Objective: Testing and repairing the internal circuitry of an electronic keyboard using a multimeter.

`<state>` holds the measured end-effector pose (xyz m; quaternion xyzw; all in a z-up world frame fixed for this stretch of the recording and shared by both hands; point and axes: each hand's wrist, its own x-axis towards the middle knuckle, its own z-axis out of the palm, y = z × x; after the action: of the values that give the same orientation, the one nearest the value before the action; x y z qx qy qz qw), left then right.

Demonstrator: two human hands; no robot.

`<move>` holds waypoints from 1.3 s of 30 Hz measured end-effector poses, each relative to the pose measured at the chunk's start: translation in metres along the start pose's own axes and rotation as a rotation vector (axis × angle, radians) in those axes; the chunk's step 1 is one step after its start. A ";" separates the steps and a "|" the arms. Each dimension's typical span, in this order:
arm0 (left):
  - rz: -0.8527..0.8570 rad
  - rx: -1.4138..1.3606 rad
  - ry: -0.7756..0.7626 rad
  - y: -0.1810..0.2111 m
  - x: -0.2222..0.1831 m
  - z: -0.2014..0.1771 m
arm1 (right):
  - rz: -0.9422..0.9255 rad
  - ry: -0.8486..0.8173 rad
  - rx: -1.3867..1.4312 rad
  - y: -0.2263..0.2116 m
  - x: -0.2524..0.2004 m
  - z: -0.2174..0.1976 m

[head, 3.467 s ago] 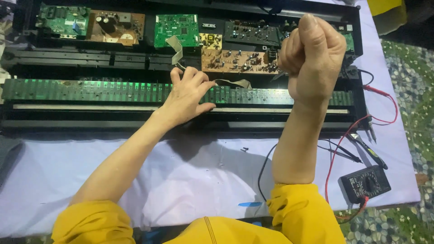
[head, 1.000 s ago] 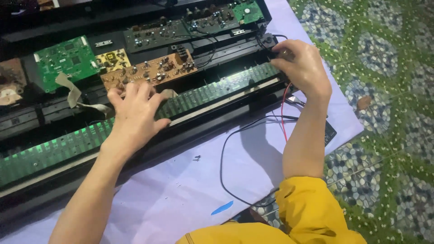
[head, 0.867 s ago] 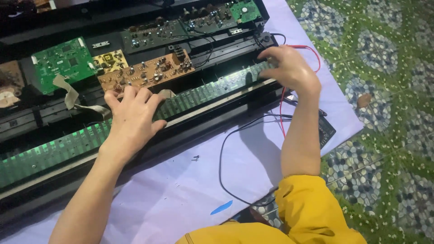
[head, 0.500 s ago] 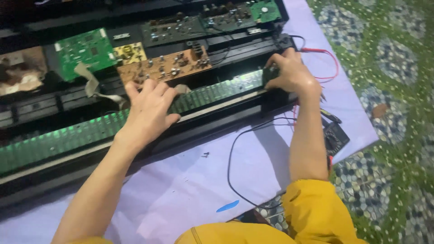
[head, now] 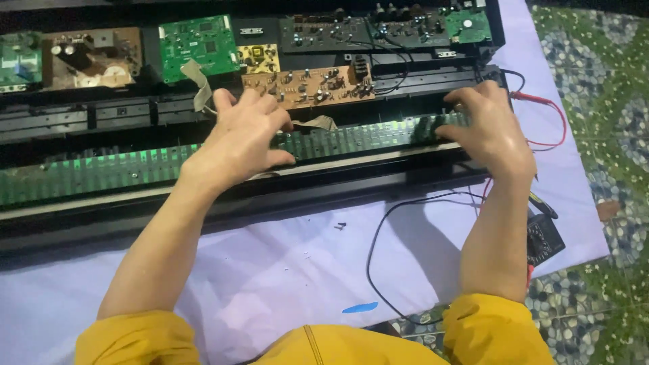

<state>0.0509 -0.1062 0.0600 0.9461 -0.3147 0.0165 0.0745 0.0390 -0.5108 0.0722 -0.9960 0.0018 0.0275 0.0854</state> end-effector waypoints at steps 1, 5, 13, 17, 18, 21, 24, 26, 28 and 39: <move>-0.006 -0.001 -0.001 0.001 0.000 0.005 | -0.005 -0.003 0.000 -0.018 -0.004 -0.001; 0.036 0.021 -0.009 0.003 0.005 0.025 | -0.252 -0.017 0.071 -0.068 -0.014 0.013; 0.052 0.075 0.035 0.001 0.008 0.041 | -0.452 0.007 0.017 -0.107 -0.015 0.039; 0.047 0.093 0.032 0.004 0.008 0.040 | -0.427 0.003 -0.012 -0.107 -0.012 0.041; 0.043 0.090 0.025 0.005 0.008 0.039 | -0.442 0.015 0.000 -0.106 -0.011 0.042; 0.053 0.108 0.045 0.005 0.009 0.044 | -0.468 0.036 0.033 -0.105 -0.011 0.042; 0.066 0.117 0.069 0.003 0.011 0.051 | -0.481 0.059 0.020 -0.104 -0.010 0.043; 0.063 0.117 0.063 0.005 0.010 0.047 | -0.479 0.064 0.025 -0.103 -0.009 0.045; 0.063 0.117 0.057 0.008 0.008 0.043 | -0.474 0.069 0.029 -0.103 -0.009 0.044; 0.113 0.148 0.133 0.013 0.008 0.054 | -0.450 0.036 0.052 -0.107 -0.014 0.039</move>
<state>0.0489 -0.1298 0.0090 0.9266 -0.3598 0.1067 0.0240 0.0240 -0.3989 0.0528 -0.9690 -0.2184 -0.0099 0.1151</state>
